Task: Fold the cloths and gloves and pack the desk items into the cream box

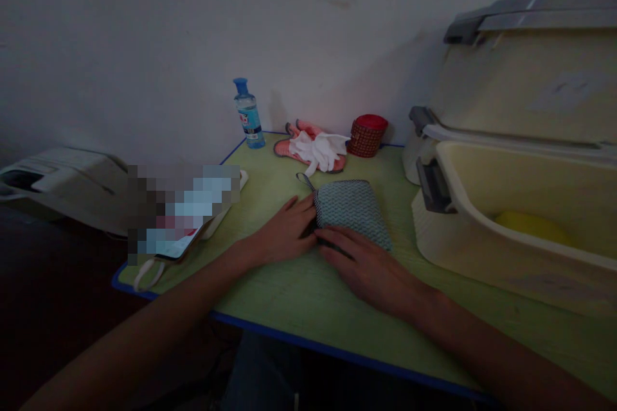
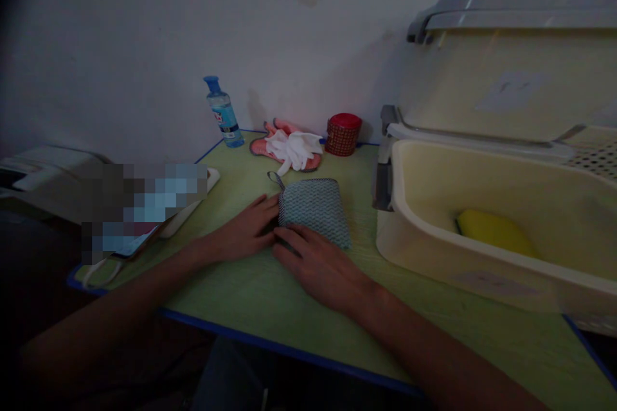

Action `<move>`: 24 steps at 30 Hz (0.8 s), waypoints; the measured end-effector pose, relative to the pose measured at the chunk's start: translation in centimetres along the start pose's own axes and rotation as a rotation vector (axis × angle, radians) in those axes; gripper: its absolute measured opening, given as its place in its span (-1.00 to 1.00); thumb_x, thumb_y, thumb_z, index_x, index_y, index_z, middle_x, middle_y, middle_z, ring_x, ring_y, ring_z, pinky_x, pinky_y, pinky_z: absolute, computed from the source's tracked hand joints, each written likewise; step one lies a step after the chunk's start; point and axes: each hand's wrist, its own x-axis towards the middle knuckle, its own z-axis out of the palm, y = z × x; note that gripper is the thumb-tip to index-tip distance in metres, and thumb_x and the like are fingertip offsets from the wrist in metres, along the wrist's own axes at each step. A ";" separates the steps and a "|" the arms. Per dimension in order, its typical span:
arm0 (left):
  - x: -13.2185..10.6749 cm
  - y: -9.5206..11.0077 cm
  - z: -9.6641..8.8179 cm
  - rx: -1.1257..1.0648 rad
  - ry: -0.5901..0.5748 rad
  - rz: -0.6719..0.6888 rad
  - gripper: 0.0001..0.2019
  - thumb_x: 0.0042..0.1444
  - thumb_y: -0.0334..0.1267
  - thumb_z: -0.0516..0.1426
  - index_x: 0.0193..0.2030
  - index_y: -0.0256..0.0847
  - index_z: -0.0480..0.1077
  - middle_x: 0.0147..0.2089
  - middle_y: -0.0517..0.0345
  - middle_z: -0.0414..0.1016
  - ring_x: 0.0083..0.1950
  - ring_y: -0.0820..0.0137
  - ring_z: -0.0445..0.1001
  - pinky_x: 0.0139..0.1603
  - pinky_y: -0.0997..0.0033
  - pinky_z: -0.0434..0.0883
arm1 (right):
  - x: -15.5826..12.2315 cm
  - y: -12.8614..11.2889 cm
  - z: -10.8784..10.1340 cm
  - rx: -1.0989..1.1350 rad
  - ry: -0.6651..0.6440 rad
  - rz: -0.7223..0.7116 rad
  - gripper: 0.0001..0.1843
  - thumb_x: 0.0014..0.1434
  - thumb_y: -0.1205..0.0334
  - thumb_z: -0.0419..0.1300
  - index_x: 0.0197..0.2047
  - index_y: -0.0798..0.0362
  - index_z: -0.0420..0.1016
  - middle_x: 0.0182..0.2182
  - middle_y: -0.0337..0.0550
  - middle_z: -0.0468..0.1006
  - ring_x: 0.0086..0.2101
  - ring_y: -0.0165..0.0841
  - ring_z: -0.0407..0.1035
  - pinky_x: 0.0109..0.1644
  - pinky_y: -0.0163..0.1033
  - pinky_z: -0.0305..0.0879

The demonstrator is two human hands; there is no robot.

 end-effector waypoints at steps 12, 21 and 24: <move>0.8 -1.4 0.7 -0.484 0.325 -0.148 -0.59 0.03 -0.38 -0.02 0.07 -0.30 0.22 -0.01 0.01 0.42 0.04 0.32 0.38 0.11 0.27 0.28 | -0.1 -0.1 -0.1 -0.009 -0.010 0.036 -0.79 0.12 0.50 0.02 -0.20 0.18 0.40 -0.17 0.01 0.49 -0.18 -0.29 0.40 -0.08 -0.19 0.40; 1.0 -1.3 0.4 -0.514 0.339 -0.173 -0.80 0.01 -0.39 0.07 -0.21 -0.25 0.45 -0.16 0.10 0.49 -0.08 0.35 0.43 0.04 0.31 0.32 | -0.3 0.1 -0.2 -0.026 0.053 0.038 -0.76 0.12 0.47 0.01 -0.20 0.16 0.45 -0.16 0.00 0.51 -0.13 -0.25 0.38 -0.05 -0.12 0.39; 1.1 -1.0 0.2 -0.544 0.381 -0.171 -0.81 0.01 -0.39 0.08 -0.23 -0.26 0.46 -0.17 0.10 0.51 -0.09 0.35 0.44 0.05 0.31 0.31 | -0.4 0.1 -0.1 -0.025 0.070 0.025 -0.74 0.12 0.47 0.02 -0.15 0.20 0.46 -0.16 0.01 0.52 -0.13 -0.25 0.38 -0.03 -0.13 0.39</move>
